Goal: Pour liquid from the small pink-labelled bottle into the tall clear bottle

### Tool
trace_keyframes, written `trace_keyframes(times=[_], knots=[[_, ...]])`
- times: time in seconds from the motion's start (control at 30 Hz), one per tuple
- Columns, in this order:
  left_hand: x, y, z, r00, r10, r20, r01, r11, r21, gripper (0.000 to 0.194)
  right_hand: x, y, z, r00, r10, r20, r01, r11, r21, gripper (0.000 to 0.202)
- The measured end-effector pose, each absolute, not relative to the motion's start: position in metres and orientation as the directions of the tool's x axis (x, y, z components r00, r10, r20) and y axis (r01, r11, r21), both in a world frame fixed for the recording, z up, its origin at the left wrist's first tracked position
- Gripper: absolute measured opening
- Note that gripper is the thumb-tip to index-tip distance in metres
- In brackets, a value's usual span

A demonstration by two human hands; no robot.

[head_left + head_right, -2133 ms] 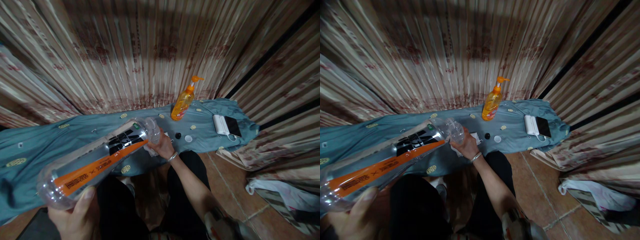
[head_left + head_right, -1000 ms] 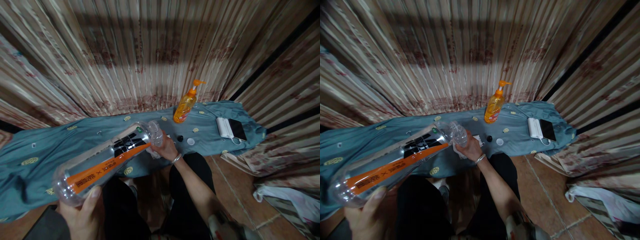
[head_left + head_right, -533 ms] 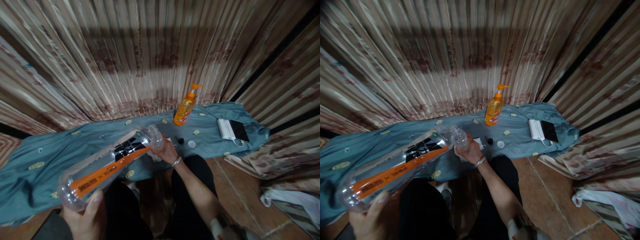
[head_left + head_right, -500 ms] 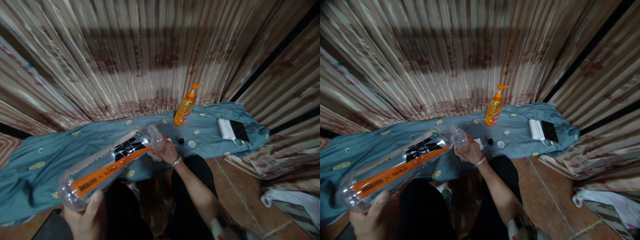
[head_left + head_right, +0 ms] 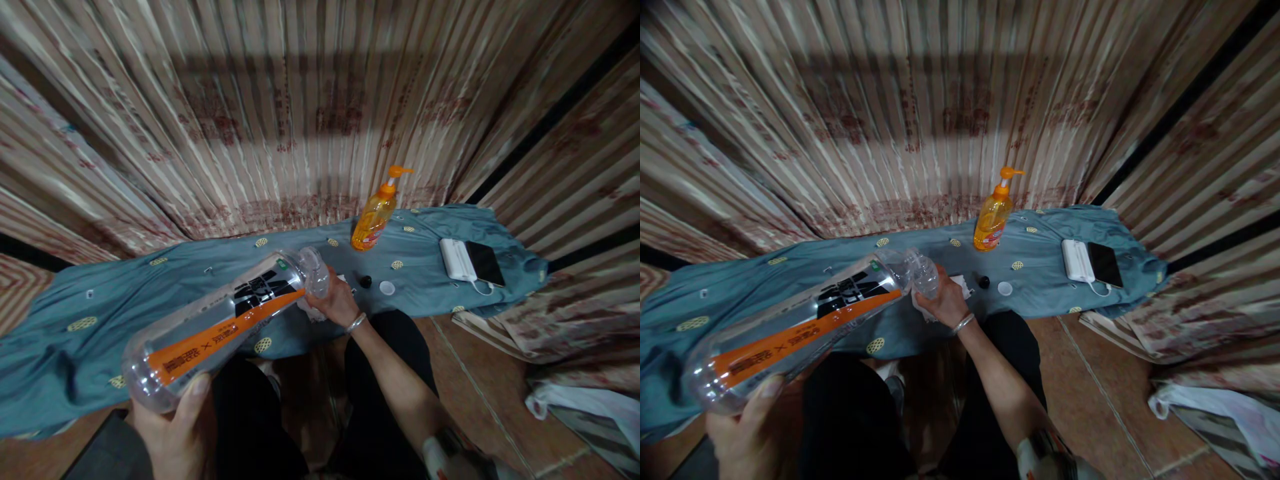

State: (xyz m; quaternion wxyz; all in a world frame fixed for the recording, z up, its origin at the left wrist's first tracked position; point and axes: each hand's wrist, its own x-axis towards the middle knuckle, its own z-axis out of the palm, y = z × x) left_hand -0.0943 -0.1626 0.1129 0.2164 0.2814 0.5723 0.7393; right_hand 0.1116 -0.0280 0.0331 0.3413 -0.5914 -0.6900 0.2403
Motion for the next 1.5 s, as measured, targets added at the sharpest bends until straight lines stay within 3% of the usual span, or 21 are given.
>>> trace_keyframes(times=[0.27, 0.6, 1.03, 1.23, 1.5], knots=[[-0.0937, -0.1633, 0.1117, -0.746, 0.636, 0.196, 0.015, -0.280, 0.960, 0.050, 0.1123, -0.0280, 0.0330, -0.069, 0.980, 0.185, 0.648, 0.185, -0.738, 0.068], [-0.0929, -0.1632, 0.1138, -0.748, 0.638, 0.183, -0.014, -0.291, 0.957, 0.052, 0.1116, -0.0282, 0.0315, -0.060, 0.980, 0.189, 0.623, 0.185, -0.760, 0.066], [-0.0958, -0.1634, 0.1068, -0.759, 0.627, 0.174, -0.025, -0.295, 0.955, 0.063, 0.1107, -0.0280, 0.0301, -0.062, 0.986, 0.154, 0.700, 0.153, -0.698, 0.069], [-0.0937, -0.1636, 0.1098, -0.754, 0.633, 0.176, -0.027, -0.298, 0.954, 0.055, 0.1103, -0.0274, 0.0275, -0.051, 0.984, 0.168, 0.692, 0.156, -0.705, 0.068], [-0.0905, -0.1635, 0.1137, -0.761, 0.627, 0.165, -0.031, -0.290, 0.957, 0.058, 0.1105, -0.0276, 0.0302, -0.053, 0.987, 0.152, 0.683, 0.147, -0.716, 0.069]])
